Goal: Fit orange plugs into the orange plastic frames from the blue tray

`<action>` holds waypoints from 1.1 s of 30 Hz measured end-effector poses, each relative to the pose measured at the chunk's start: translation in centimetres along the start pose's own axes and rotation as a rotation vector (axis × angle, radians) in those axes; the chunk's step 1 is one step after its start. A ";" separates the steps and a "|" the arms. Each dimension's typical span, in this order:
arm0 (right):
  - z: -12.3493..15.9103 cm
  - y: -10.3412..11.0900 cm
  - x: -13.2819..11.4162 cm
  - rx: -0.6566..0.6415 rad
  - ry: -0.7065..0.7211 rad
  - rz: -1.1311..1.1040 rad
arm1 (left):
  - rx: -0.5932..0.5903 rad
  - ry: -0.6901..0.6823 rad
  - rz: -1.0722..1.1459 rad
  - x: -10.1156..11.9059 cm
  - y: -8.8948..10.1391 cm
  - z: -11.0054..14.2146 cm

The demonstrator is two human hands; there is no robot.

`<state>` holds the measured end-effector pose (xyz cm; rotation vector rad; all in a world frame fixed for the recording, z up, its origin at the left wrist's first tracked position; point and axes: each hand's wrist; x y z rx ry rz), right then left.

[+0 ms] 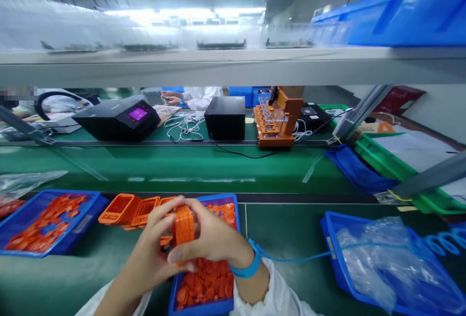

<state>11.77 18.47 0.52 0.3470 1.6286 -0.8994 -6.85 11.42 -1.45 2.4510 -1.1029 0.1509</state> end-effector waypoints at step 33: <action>1.2 1.7 -0.8 0.446 0.379 -0.259 | 0.131 0.321 0.361 -0.1 -0.2 -2.1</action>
Point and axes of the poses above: each hand's wrist, its own z-axis away from the middle knuckle, its own y-axis out of the back of the hand, x = y × z, and after that the axes turned 14 degrees about x, right-handed
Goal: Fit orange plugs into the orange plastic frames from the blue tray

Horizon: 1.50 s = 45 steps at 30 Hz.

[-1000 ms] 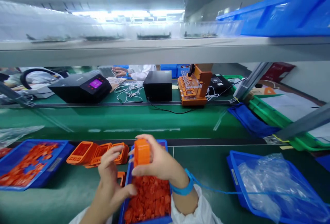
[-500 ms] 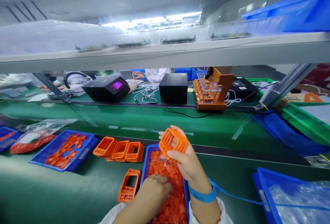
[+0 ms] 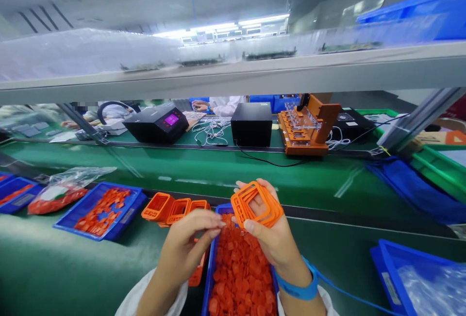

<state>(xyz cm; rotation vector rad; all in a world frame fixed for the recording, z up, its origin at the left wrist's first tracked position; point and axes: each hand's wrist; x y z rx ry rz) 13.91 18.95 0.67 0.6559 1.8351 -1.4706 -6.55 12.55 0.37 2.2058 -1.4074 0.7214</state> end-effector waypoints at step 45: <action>1.0 0.6 1.0 -0.306 0.528 0.647 | -0.027 0.751 0.680 -3.7 -1.1 0.8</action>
Point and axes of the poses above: each hand's wrist, its own z-axis away from the middle knuckle, its own y-axis out of the back of the hand, x = y × z, and after that the axes turned 14 degrees about x, right-handed
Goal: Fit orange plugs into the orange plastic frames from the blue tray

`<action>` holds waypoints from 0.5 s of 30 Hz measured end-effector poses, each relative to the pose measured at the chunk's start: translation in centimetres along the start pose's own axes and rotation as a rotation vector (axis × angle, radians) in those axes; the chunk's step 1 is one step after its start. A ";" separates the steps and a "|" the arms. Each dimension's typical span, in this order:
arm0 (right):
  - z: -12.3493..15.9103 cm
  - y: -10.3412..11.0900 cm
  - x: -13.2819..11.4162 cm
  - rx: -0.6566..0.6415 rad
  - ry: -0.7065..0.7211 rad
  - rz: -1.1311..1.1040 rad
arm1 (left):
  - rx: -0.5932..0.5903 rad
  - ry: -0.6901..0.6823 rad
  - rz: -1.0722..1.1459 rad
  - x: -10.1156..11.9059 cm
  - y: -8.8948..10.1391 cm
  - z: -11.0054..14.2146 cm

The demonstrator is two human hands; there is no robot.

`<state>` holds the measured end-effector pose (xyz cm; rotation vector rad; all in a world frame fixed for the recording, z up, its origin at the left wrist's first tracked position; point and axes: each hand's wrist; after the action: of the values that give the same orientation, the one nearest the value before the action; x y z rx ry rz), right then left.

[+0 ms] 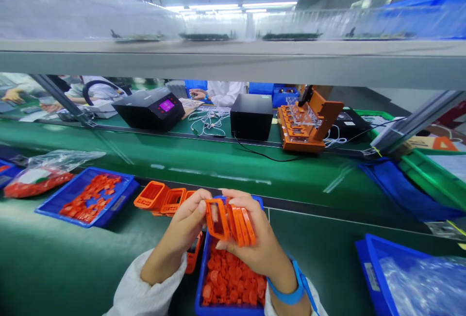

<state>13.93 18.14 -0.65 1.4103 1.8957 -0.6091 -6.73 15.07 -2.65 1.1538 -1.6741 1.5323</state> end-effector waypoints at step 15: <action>-0.2 -0.4 -0.3 -0.005 0.064 -0.120 | 0.004 0.016 -0.035 0.3 -0.7 0.3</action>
<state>13.52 18.01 -0.32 1.3346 2.0420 -0.6230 -6.21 14.71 -2.16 1.1641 -1.6323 1.5204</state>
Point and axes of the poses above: each hand's wrist, its own z-axis away from the middle knuckle, its own y-axis out of the back of the hand, x = y × z, and after that the axes turned 14 degrees about x, right-handed
